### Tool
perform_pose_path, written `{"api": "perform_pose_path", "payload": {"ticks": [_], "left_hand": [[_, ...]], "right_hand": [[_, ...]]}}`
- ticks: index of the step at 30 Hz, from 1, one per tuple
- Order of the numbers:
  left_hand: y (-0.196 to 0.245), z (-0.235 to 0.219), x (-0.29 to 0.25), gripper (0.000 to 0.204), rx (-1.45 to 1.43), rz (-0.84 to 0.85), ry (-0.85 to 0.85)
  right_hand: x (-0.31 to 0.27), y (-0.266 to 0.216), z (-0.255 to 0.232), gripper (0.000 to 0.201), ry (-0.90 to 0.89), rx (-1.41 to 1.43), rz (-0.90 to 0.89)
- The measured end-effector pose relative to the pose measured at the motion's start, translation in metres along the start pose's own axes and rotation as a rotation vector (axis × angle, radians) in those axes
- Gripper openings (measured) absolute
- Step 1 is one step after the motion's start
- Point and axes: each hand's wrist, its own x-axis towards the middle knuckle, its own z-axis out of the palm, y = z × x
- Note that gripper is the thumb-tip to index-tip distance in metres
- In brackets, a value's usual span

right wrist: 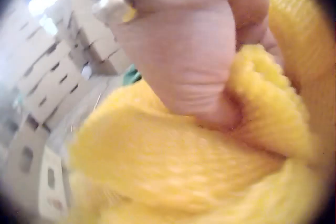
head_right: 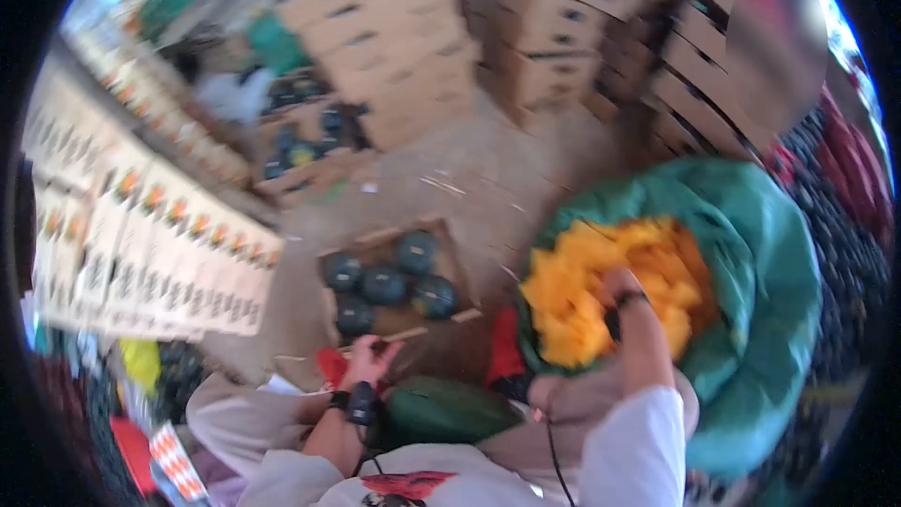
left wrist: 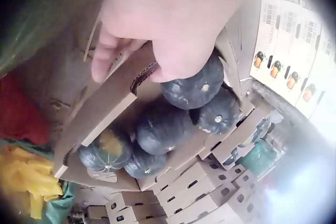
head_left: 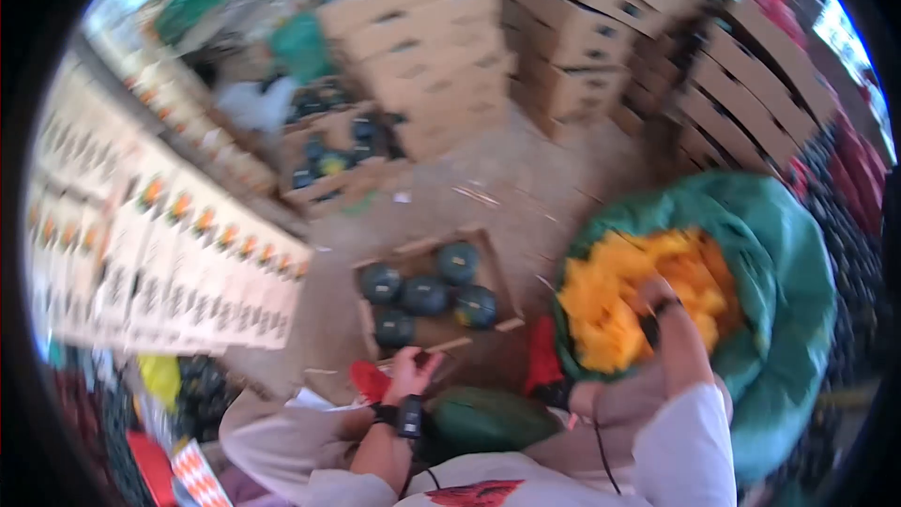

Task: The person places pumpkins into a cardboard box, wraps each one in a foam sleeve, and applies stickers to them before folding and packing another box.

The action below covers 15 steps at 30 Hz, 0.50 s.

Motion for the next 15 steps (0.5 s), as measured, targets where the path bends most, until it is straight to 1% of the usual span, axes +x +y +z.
{"api": "perform_pose_path", "payload": {"ticks": [1,2,3,4,5,6,7,8,9,10,11,12,13,14,15], "left_hand": [[0.005,0.005,-0.002,0.013,-0.489,-0.214,0.159],[0.023,0.017,-0.016,0.025,-0.404,-0.298,0.166],[-0.006,-0.021,0.012,0.037,-0.406,-0.483,0.003],[0.02,0.004,-0.017,0.048,-0.197,-0.587,-0.054],[0.031,0.013,-0.03,0.052,-0.038,-0.608,-0.165],[0.041,0.018,-0.042,0.056,0.134,-0.639,-0.28],[0.056,0.027,-0.055,0.056,0.274,-0.434,-0.329],[0.073,0.037,-0.066,0.057,0.414,-0.228,-0.381],[0.087,0.046,-0.078,0.058,0.549,-0.017,-0.435],[0.099,0.052,-0.087,0.06,0.399,0.089,-0.507],[0.119,0.061,-0.103,0.063,0.436,0.111,-0.525],[0.135,0.068,-0.115,0.066,0.478,0.134,-0.542],[0.141,0.07,-0.12,0.065,0.524,0.227,-0.564],[0.144,0.071,-0.125,0.065,0.572,0.315,-0.587],[0.145,0.068,-0.128,0.066,0.621,0.394,-0.611]], "right_hand": [[0.025,0.031,0.053,0.042,0.05,-0.037,-0.005],[0.032,0.026,0.066,0.048,-0.028,0.172,0.217],[0.059,0.032,0.084,0.054,-0.113,0.0,0.201],[0.087,0.039,0.103,0.063,-0.196,-0.171,0.173],[0.047,-0.012,0.019,0.068,-0.161,0.15,0.385],[0.032,-0.033,-0.02,0.067,-0.108,0.094,0.322],[0.028,-0.045,-0.044,0.066,-0.057,0.044,0.268],[0.04,-0.057,-0.057,0.057,0.034,0.098,0.164],[0.02,-0.09,-0.09,0.051,0.252,0.257,-0.135],[0.013,-0.123,-0.106,0.049,0.261,0.385,-0.239],[-0.021,-0.169,-0.13,0.045,0.347,0.541,-0.412],[-0.037,-0.202,-0.128,0.045,0.295,0.731,-0.598],[-0.051,-0.239,-0.122,0.043,0.087,0.94,-0.682],[-0.075,-0.272,-0.122,0.043,-0.155,1.144,-0.773],[-0.088,-0.295,-0.111,0.04,-0.187,1.087,-0.843]]}}
